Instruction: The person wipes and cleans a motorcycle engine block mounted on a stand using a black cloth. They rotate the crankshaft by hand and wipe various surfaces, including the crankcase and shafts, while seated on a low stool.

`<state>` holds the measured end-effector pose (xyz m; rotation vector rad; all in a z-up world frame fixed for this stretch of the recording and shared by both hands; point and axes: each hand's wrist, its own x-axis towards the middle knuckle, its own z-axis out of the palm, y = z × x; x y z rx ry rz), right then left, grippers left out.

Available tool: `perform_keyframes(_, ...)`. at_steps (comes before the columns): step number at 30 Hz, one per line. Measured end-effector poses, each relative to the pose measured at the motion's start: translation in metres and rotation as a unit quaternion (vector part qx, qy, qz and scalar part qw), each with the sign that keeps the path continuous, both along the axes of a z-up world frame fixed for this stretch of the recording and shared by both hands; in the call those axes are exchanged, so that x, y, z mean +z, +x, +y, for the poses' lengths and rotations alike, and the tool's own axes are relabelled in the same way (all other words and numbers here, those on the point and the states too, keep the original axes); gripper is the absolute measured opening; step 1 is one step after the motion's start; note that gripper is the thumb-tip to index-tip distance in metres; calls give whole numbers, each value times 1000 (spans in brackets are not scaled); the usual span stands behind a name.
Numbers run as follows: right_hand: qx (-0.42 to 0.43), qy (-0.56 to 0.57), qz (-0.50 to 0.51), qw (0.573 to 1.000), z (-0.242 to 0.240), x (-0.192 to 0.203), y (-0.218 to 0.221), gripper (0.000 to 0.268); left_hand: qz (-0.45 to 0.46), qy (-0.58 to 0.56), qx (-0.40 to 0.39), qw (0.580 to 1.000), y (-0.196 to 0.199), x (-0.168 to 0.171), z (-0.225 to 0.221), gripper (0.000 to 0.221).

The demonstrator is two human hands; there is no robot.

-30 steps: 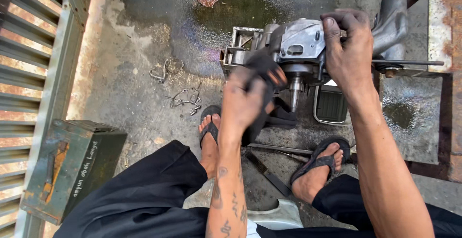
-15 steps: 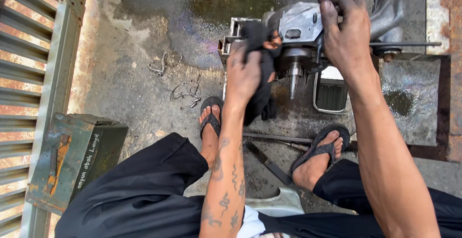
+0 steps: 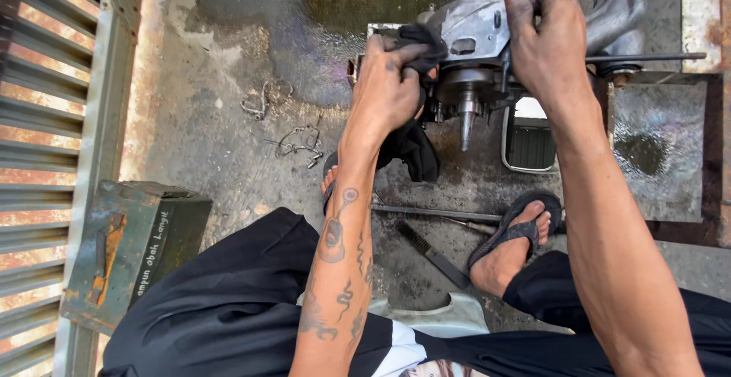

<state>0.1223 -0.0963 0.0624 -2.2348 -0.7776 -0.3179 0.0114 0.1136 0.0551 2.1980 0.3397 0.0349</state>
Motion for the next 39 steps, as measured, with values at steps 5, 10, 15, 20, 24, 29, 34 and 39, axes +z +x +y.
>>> perform_keyframes(5, 2, -2, -26, 1000, -2, -4, 6, 27, 87, 94, -103, 986, 1, 19, -9, 36)
perform_keyframes(10, 13, 5, -21, 1000, -5, -1, 7, 25, 236, -68, -194, 950, -49, 15, 13, 54)
perform_keyframes(15, 31, -3, -27, 999, -4, 0, 0, 27, 279, -277, -47, 918, -52, 11, 38, 39)
perform_keyframes(20, 35, -11, -68, 997, -11, -10, 8, 26, -7, -100, 50, 994, -2, -53, 8, 44)
perform_keyframes(24, 47, 4, -65, 997, -6, 5, -6, 22, -49, 111, 46, 992, -21, -57, -8, 53)
perform_keyframes(29, 32, -12, -57, 998, -13, -9, 6, 28, 56, -150, 202, 966, -36, -25, 16, 31)
perform_keyframes(34, 71, 11, -51, 996, -9, 4, -7, 26, -59, -54, 170, 982, -20, -84, -27, 47)
perform_keyframes(39, 54, -15, -38, 998, -13, 2, -2, 29, 132, -129, 225, 957, -48, -19, -2, 25)
